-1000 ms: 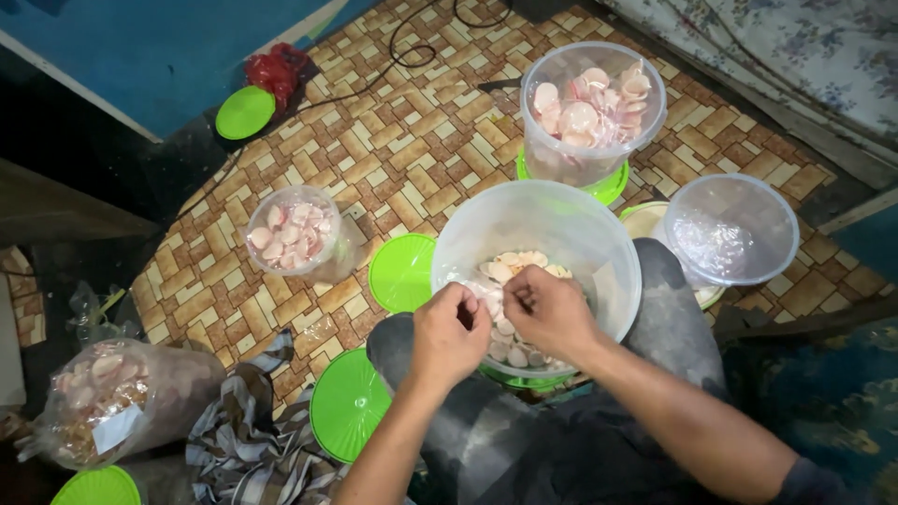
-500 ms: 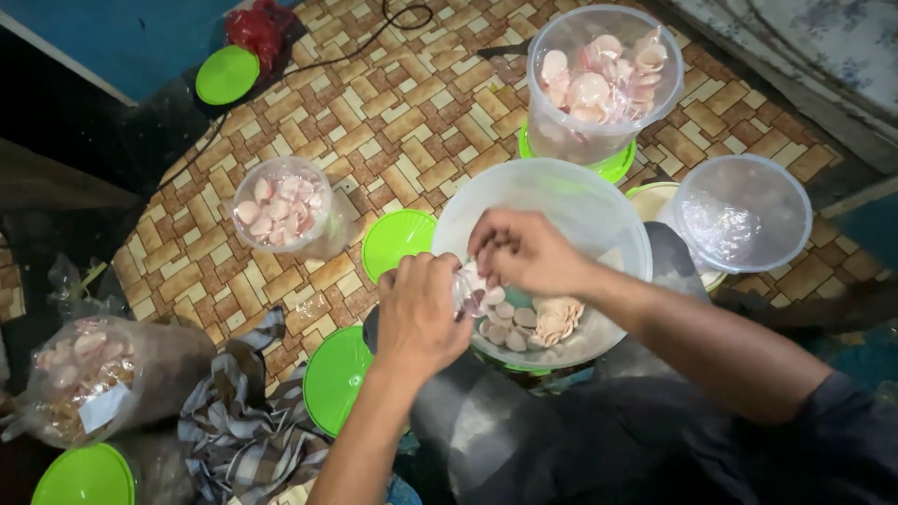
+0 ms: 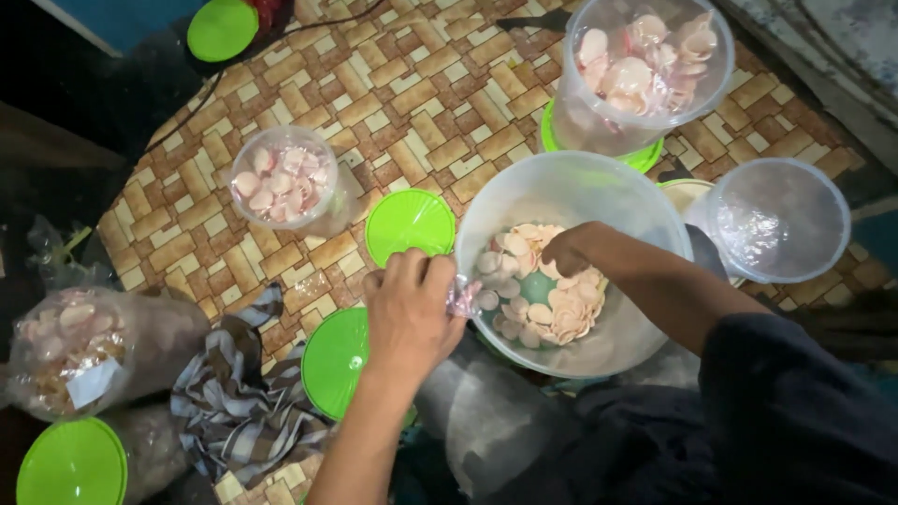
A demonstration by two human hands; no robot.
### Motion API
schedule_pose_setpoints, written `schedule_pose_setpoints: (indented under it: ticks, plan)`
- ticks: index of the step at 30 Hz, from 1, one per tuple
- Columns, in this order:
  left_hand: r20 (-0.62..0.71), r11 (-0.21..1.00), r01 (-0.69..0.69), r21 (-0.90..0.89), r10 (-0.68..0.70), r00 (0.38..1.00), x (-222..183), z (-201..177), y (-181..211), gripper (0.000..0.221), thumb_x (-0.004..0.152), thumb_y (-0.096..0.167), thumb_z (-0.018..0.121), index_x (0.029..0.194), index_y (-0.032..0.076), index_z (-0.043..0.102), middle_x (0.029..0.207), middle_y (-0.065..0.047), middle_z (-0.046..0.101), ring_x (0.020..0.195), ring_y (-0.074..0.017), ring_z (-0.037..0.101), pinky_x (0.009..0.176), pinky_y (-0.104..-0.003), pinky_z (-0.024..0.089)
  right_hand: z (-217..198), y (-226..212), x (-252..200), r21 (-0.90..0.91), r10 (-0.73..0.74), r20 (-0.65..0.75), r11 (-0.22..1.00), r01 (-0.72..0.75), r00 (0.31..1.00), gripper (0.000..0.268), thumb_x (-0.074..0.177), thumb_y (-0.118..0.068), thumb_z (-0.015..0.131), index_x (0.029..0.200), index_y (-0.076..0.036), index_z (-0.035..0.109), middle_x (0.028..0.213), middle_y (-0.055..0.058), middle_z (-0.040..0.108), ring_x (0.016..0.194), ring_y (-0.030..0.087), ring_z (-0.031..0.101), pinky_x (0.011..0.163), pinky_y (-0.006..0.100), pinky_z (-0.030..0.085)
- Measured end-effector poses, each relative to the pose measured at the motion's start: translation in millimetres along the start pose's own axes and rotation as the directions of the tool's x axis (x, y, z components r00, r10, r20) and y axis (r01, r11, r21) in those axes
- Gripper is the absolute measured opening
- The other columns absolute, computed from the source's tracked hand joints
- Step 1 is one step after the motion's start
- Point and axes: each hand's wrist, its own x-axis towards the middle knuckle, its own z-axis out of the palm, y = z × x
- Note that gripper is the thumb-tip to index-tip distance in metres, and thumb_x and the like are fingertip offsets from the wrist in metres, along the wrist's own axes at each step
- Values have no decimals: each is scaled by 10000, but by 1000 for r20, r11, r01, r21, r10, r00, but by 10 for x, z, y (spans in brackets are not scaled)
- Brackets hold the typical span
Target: A person sitting on the floor manually sorts small food items from plastic bags and piles into a large plastic bowl.
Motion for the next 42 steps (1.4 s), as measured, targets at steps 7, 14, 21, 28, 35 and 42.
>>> schedule_pose_setpoints:
  ticks: [7, 14, 21, 28, 35, 42]
  plan:
    - [-64, 993, 25, -112, -32, 997, -5, 86, -17, 267, 668, 251, 696, 810, 129, 506, 747, -37, 446, 717, -286, 515, 601, -435, 398, -250, -278, -681, -45, -154, -175, 988, 148, 973, 504, 719, 34, 597, 1164, -197, 651, 1210, 105, 610, 1173, 301, 530, 960, 431, 451]
    - [-12, 976, 82, -200, -86, 996, -34, 176, -70, 293, 747, 350, 670, 826, 138, 483, 746, -30, 453, 728, -289, 544, 539, -452, 448, -365, -446, -1234, 49, -262, -394, 951, 305, 881, 392, 687, 87, 610, 990, -138, 716, 1016, 119, 695, 993, 290, 639, 835, 404, 538]
    - [-2, 984, 125, -123, -126, 992, -15, 157, -27, 317, 718, 341, 689, 847, 153, 469, 782, -23, 467, 784, -279, 548, 569, -461, 455, -126, -659, -2284, 436, -351, -812, 164, 885, 466, 419, 596, 178, 698, 1000, 82, 645, 1031, 227, 642, 815, 210, 626, 636, 332, 587]
    - [-2, 992, 85, -95, -86, 996, -30, 118, 91, 347, 672, 275, 704, 868, 154, 445, 804, -35, 462, 806, -285, 531, 612, -471, 438, 40, -912, -2510, 157, -206, -967, -35, 987, 147, 250, 669, 111, 713, 911, 140, 656, 927, 248, 619, 826, 249, 646, 635, 332, 575]
    - [62, 993, 90, -81, -85, 995, -31, 88, 203, 333, 679, 275, 695, 882, 154, 460, 812, -39, 479, 835, -282, 532, 666, -486, 435, 4, -1008, -2487, 274, -135, -955, -50, 961, 265, 306, 684, 122, 709, 974, 119, 611, 850, 159, 653, 763, 174, 639, 653, 277, 555]
    - [136, 999, 11, -33, -6, 991, -22, 60, 278, 375, 606, 207, 701, 888, 152, 460, 812, -33, 467, 821, -272, 525, 668, -505, 431, -230, -1133, -2795, 415, -282, -848, 176, 893, 449, 216, 717, 41, 716, 924, 56, 658, 828, 100, 670, 763, 114, 603, 665, 246, 531]
